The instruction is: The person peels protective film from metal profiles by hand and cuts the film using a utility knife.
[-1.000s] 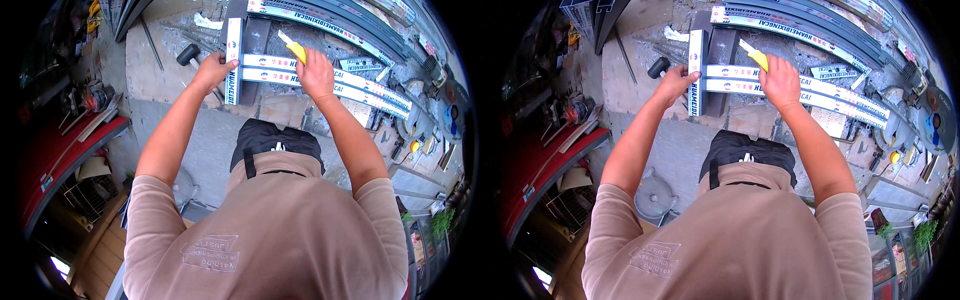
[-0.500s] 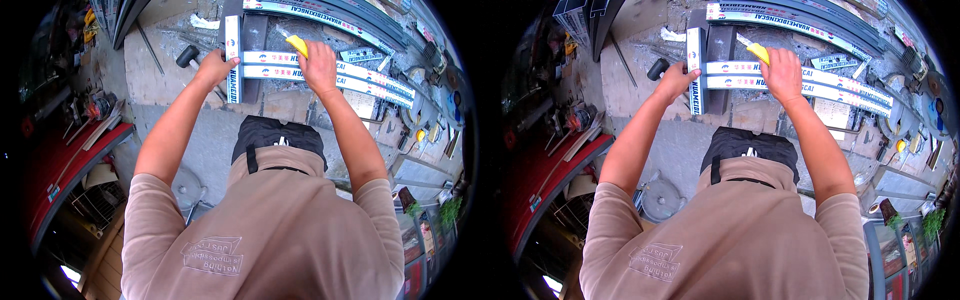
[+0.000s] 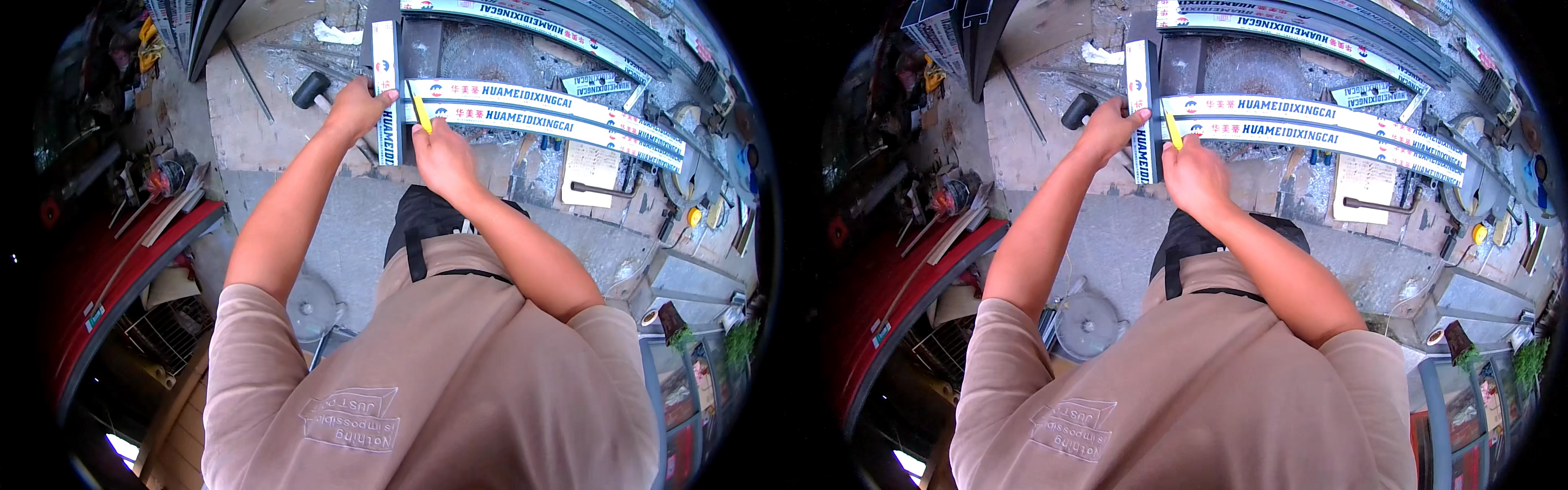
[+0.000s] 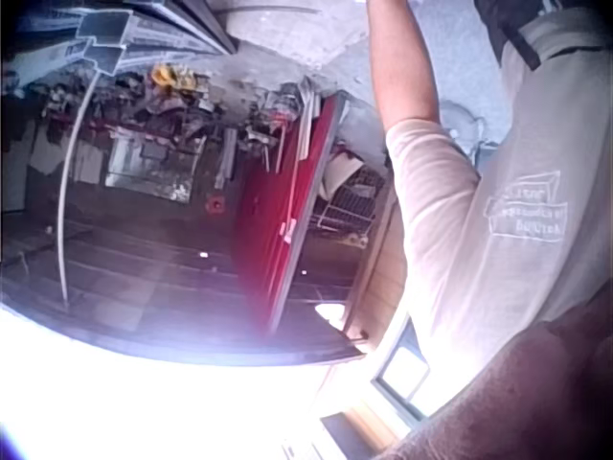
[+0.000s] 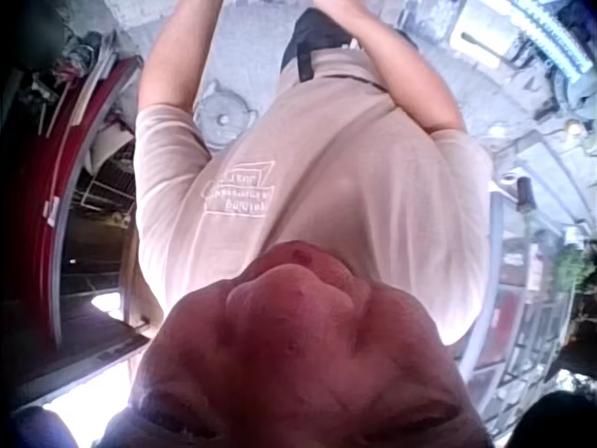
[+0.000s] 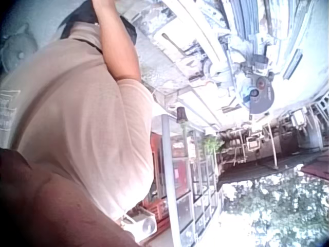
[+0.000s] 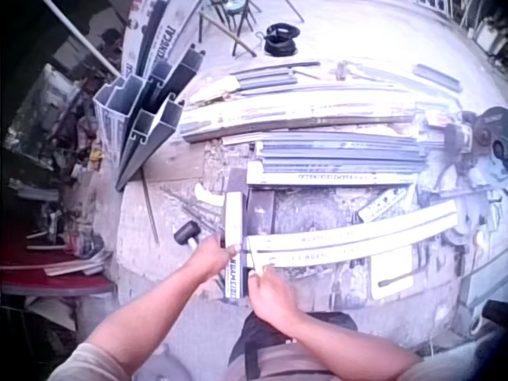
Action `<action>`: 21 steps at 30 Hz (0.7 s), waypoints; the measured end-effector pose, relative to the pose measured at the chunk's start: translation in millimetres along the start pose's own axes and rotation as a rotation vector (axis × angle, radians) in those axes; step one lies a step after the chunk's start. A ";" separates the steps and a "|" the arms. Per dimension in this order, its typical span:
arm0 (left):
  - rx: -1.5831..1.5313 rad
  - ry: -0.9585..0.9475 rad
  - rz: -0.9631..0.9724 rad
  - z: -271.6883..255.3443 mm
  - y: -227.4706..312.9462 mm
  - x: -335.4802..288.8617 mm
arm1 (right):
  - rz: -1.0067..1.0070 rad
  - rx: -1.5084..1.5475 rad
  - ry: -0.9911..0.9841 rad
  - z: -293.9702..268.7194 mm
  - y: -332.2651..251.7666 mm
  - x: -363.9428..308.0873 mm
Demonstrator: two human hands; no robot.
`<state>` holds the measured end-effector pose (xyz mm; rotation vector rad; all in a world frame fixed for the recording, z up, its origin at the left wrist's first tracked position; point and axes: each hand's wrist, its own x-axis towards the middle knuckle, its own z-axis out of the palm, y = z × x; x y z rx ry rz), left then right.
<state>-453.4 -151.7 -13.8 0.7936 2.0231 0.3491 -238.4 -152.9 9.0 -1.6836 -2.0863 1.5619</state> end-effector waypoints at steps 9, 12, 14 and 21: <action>-0.002 -0.022 0.007 -0.7 4.8 -2.1 | 0.035 0.002 -0.006 16.5 -7.7 4.8; 0.005 -0.014 0.014 -1.5 5.5 -4.3 | 0.040 -0.001 -0.015 13.9 -13.7 2.7; 0.013 -0.012 0.019 -2.3 9.9 -6.6 | 0.032 -0.001 -0.007 14.9 -14.9 1.9; -0.031 0.001 0.018 -0.5 6.7 -6.6 | 0.017 -0.047 -0.040 5.3 -21.6 4.9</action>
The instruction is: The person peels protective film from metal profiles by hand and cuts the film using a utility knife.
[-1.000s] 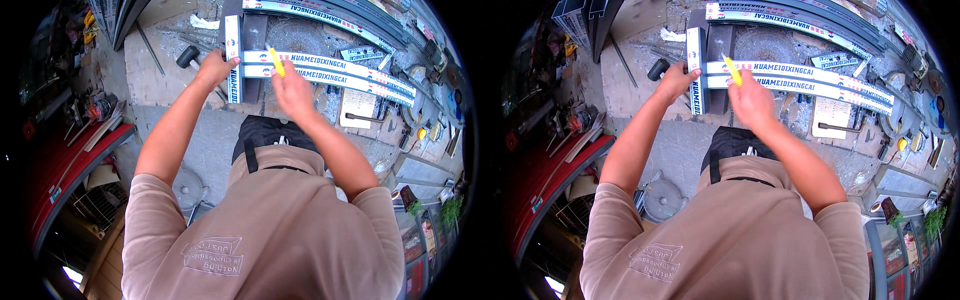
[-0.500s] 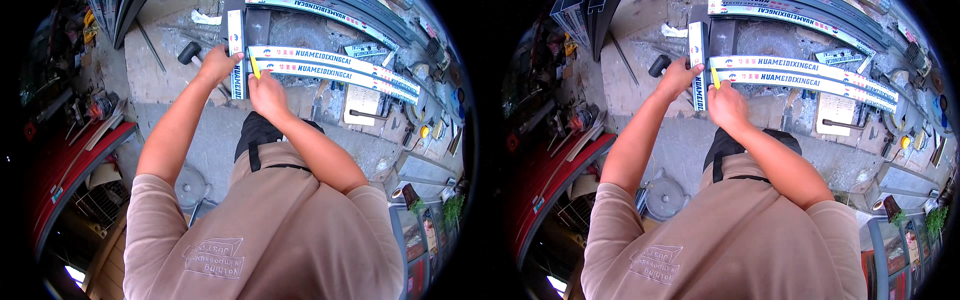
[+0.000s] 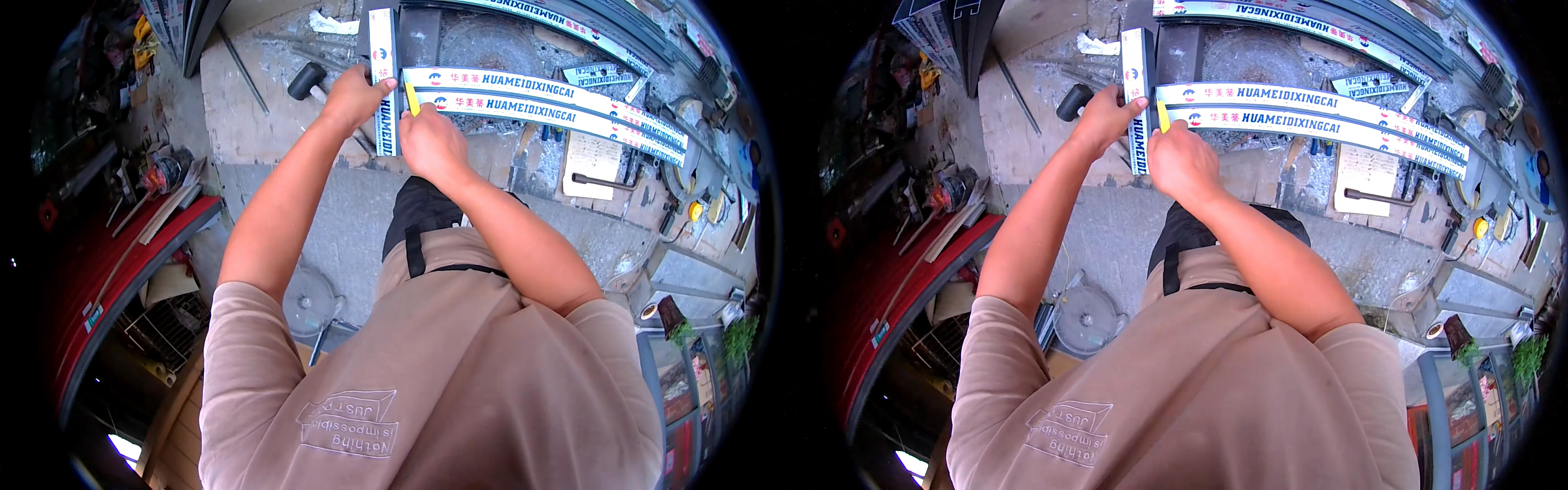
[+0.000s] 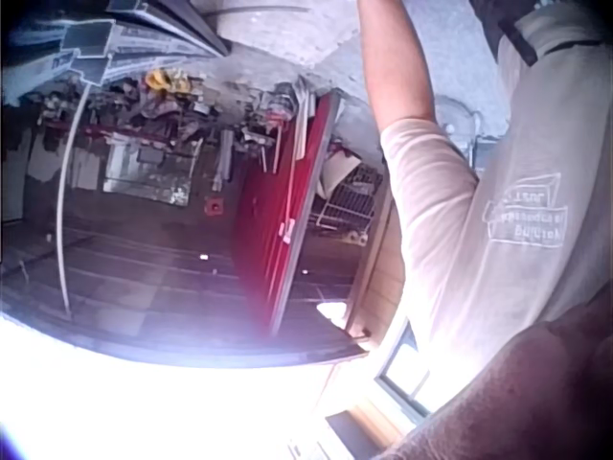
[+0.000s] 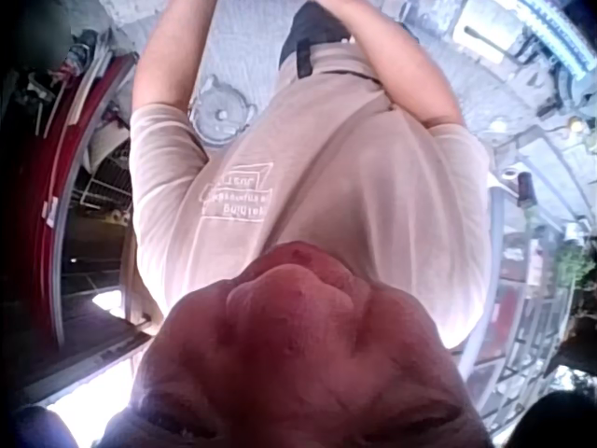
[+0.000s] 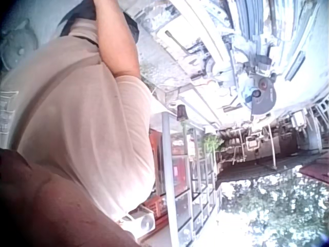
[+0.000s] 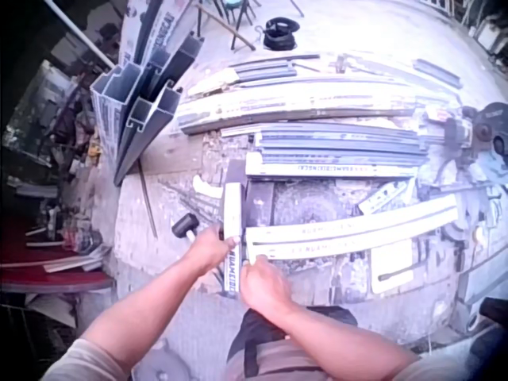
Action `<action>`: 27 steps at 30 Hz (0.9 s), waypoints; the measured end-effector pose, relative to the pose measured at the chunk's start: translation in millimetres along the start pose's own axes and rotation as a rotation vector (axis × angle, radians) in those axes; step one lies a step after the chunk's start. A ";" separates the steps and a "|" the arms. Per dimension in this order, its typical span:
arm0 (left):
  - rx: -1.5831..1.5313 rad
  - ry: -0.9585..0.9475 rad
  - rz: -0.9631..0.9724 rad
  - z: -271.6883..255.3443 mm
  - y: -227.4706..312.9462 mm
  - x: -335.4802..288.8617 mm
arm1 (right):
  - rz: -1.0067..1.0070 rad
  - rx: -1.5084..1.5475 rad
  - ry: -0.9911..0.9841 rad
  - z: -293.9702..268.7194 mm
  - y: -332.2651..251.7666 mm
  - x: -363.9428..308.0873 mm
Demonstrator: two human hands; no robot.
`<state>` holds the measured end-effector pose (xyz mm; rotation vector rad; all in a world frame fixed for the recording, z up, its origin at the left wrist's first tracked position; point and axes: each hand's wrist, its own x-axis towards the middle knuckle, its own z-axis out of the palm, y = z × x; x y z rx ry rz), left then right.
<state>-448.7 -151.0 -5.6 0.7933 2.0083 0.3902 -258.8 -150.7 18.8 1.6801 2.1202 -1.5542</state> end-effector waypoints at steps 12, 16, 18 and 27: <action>0.062 -0.015 -0.016 -1.5 3.9 -0.7 | 0.046 -0.041 -0.028 8.1 6.1 -16.4; 0.047 0.027 0.002 -0.6 4.8 -3.4 | 0.044 -0.029 -0.016 11.3 9.3 -31.3; 0.038 0.034 0.013 0.8 2.8 -2.3 | 0.035 -0.056 -0.043 11.8 10.9 -37.5; 0.060 0.027 0.027 2.2 -7.6 8.6 | -0.087 -0.069 -0.149 27.9 54.1 -79.0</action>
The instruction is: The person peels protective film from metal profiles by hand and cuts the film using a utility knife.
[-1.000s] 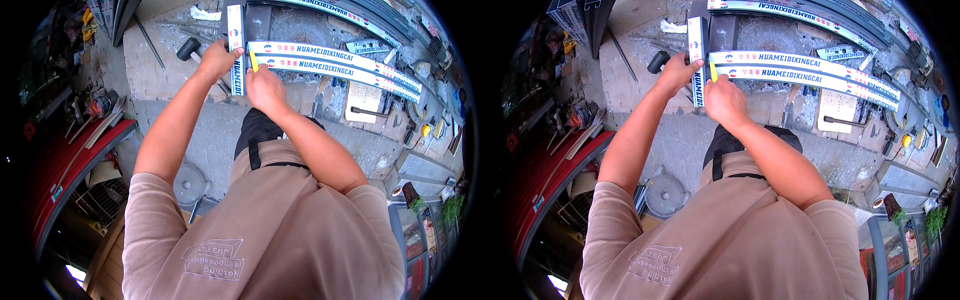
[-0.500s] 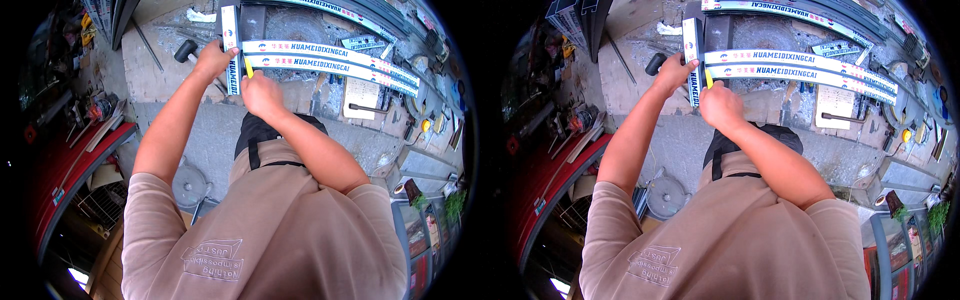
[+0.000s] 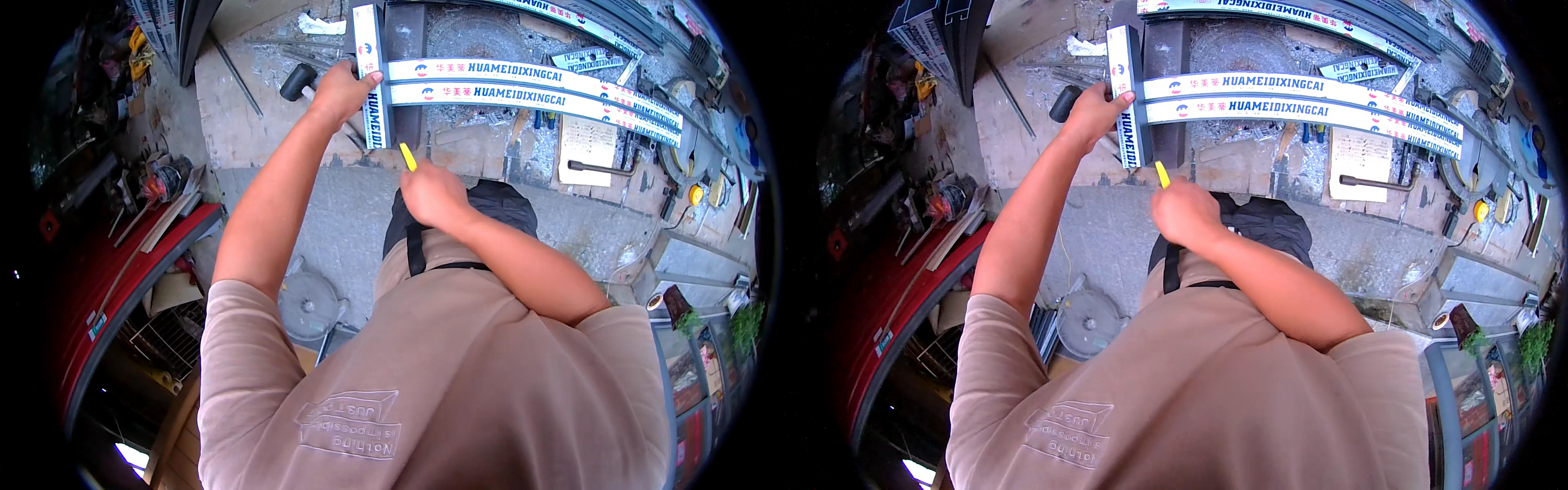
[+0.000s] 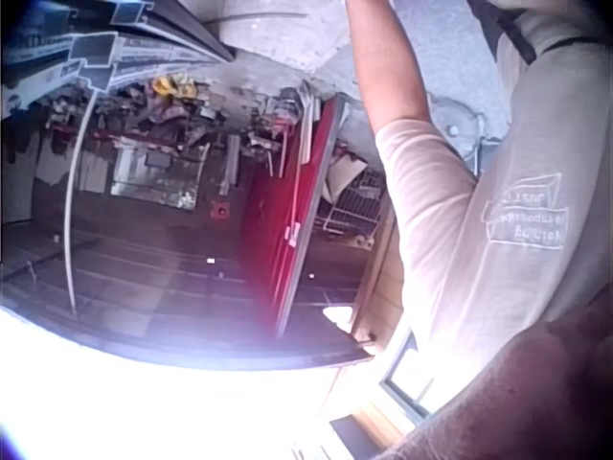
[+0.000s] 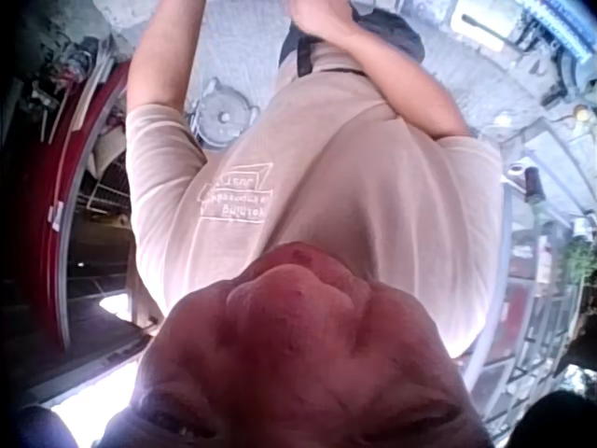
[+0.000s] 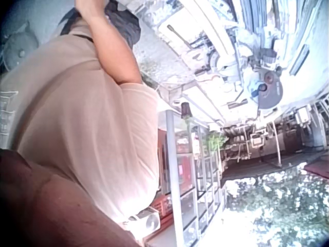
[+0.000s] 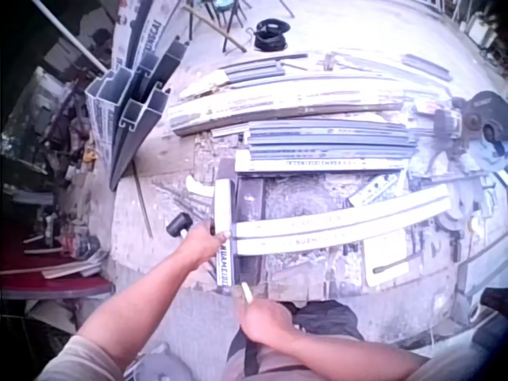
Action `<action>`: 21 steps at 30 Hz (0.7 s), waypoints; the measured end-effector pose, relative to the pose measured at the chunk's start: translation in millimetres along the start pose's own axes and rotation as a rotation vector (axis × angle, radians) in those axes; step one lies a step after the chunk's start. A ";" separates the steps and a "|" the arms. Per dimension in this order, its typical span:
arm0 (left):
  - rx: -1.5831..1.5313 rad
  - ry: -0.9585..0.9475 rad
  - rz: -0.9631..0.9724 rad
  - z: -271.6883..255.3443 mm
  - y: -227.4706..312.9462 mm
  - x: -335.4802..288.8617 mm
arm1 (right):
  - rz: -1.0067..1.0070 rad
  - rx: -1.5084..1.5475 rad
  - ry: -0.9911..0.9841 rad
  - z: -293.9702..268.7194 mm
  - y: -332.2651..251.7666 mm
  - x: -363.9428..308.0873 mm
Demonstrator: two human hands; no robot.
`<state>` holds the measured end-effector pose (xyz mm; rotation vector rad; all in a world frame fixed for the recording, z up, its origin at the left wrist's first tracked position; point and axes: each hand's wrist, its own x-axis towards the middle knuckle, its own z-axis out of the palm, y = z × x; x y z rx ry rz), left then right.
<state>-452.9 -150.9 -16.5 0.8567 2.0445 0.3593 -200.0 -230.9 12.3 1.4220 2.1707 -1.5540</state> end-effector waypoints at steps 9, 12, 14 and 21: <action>0.009 -0.073 -0.017 -5.1 11.8 -3.2 | 0.035 0.092 0.220 -46.8 -37.2 55.0; 0.016 -0.049 -0.025 -0.7 7.3 -2.0 | 0.052 0.099 0.248 -42.7 -47.0 72.1; 0.008 -0.045 -0.028 -1.2 4.7 -1.6 | 0.069 0.094 0.256 -41.5 -50.6 77.1; -0.015 0.046 0.019 2.6 -6.8 2.9 | 0.170 0.102 0.177 -38.5 -56.2 82.9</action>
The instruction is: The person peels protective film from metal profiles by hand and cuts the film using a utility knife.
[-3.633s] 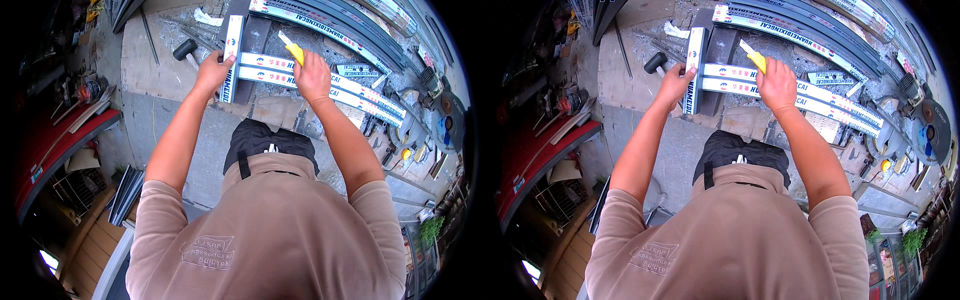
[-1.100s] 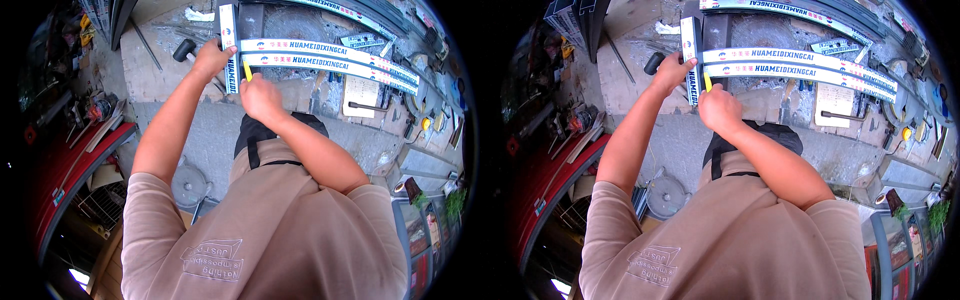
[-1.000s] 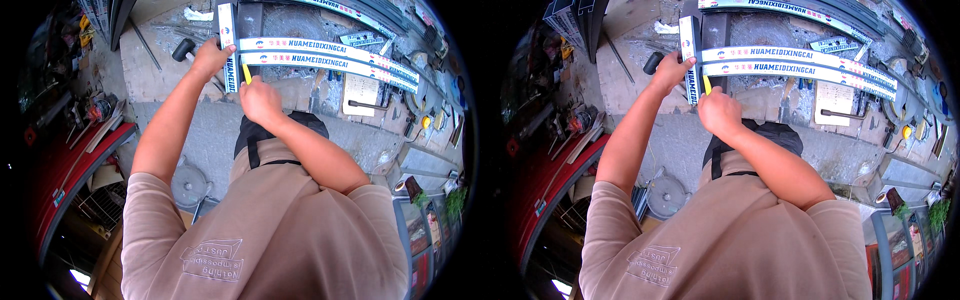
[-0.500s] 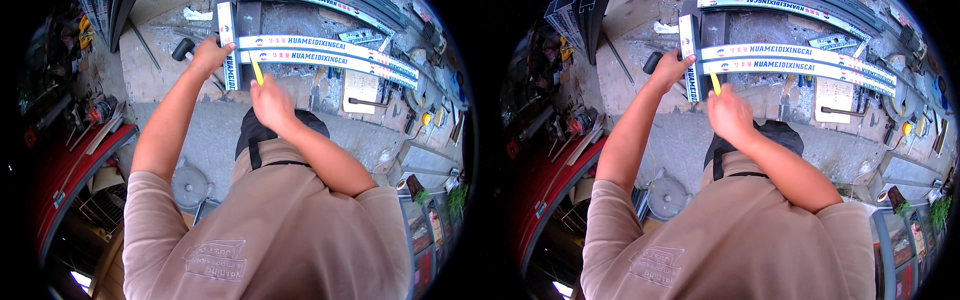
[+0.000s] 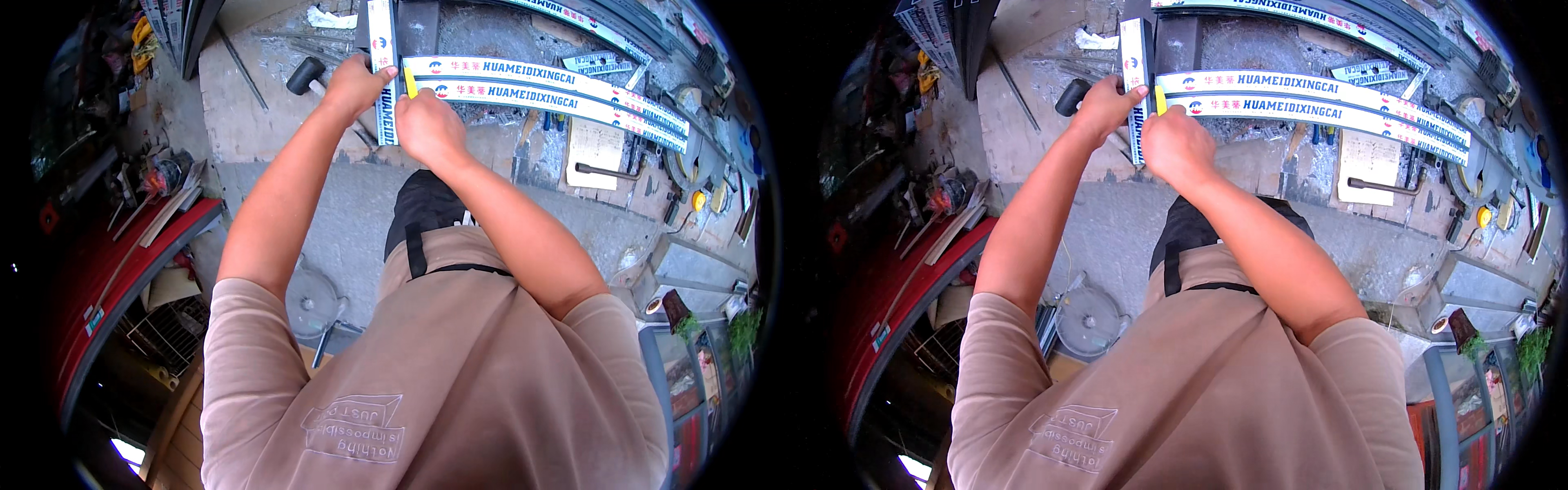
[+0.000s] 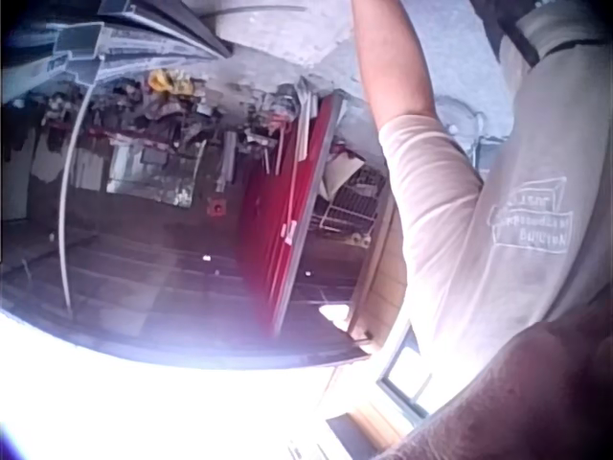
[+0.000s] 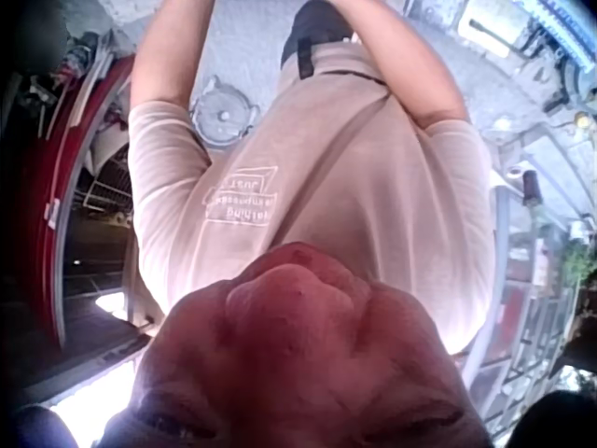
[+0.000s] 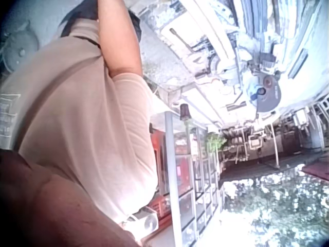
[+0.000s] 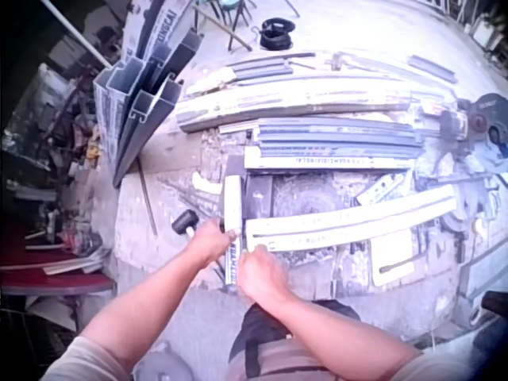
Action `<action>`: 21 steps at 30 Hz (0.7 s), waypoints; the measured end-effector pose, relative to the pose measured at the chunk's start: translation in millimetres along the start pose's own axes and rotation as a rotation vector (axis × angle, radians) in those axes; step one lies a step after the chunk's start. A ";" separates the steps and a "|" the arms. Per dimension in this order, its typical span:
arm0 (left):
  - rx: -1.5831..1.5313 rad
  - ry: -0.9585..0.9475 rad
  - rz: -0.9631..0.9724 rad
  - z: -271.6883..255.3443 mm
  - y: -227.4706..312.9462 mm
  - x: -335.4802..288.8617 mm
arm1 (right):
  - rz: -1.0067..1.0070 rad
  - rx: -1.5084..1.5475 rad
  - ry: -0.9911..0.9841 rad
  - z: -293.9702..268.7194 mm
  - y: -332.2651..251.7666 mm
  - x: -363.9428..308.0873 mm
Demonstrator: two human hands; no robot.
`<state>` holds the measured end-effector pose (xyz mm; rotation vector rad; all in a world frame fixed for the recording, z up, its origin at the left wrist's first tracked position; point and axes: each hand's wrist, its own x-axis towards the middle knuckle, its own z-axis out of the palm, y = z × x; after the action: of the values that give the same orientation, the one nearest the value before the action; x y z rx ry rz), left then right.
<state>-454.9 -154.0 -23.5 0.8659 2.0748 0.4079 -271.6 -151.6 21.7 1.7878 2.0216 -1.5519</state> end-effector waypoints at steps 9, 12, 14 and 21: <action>0.074 -0.092 -0.024 -4.2 15.1 -4.2 | -0.035 -0.085 -0.020 4.9 12.6 -30.3; 0.068 -0.082 -0.001 -2.4 7.6 0.7 | 0.011 -0.096 -0.008 12.3 20.4 -58.2; 0.081 -0.087 0.014 -3.5 3.7 2.5 | -0.060 -0.125 -0.087 14.2 34.5 -78.2; -0.070 -0.185 -0.042 -9.8 18.7 -8.4 | 0.066 -0.183 -0.324 -15.3 117.1 -155.9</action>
<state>-451.1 -146.4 -2.4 0.7871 1.8944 0.3617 -121.2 -273.8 47.6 1.4180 1.8635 -1.4707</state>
